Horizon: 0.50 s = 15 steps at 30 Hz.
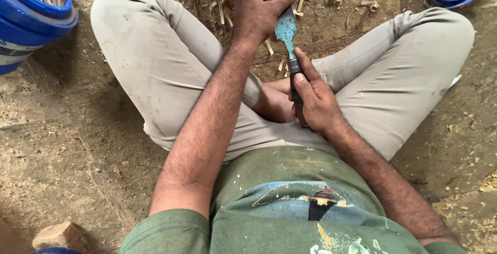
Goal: The person uses a chisel to shape small wooden pegs, handling them individually and placing finished pieces into a blue container.
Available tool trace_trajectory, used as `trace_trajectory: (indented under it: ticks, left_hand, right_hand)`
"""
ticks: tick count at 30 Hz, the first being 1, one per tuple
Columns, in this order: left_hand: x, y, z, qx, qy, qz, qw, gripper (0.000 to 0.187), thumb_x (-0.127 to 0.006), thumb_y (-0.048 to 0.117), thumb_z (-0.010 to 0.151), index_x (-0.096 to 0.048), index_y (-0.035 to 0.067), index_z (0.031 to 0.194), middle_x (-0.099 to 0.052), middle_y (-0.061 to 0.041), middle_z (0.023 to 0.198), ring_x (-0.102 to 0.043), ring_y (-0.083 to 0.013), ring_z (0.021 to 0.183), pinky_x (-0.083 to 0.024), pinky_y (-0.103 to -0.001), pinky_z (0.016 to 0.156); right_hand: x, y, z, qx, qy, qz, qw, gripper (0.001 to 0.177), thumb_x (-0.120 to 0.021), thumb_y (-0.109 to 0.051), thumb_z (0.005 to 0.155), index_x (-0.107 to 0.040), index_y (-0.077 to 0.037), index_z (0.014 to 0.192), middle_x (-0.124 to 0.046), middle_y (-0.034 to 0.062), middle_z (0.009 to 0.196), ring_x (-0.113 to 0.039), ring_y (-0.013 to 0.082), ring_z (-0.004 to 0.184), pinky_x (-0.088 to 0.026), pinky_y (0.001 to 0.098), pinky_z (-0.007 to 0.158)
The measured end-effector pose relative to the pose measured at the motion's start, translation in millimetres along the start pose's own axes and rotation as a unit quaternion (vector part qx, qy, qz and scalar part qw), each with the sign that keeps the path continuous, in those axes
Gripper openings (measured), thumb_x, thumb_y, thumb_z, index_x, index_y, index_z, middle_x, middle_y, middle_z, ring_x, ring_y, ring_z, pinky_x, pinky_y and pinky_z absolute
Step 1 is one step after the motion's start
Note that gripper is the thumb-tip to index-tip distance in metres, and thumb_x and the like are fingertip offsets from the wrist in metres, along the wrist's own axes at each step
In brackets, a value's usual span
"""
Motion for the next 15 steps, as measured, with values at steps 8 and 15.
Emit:
trace_trajectory:
  ticks: [8,15]
  left_hand:
    - [-5,-8,18,-0.003,0.053,-0.022,0.998,0.116,-0.089,0.063,0.082,-0.02,0.001,0.152,-0.047,-0.023,0.143,-0.059,-0.0355,0.129,-0.06,-0.05,0.102]
    - [5,-2,40,-0.021,0.079,0.01,0.997,0.109,-0.09,0.064,0.07,-0.037,-0.001,0.14,-0.055,-0.022,0.125,-0.065,-0.0327,0.11,-0.064,-0.047,0.08]
  right_hand:
    - [0,-23,19,0.046,0.006,-0.042,0.998,0.058,-0.041,-0.024,0.111,-0.025,-0.027,0.167,-0.052,0.0017,0.076,-0.052,0.0096,0.055,-0.049,0.0262,0.048]
    - [-11,-27,31,-0.016,0.01,0.041,0.999,0.059,-0.04,-0.024,0.108,-0.025,-0.031,0.165,-0.05,-0.0002,0.076,-0.049,0.0092,0.053,-0.05,0.0261,0.044]
Point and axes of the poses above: each hand's wrist, its own z-axis towards the middle knuckle, its own x-axis out of the back of the hand, y = z × x, the point moved 9 cm from there along z, towards the middle knuckle
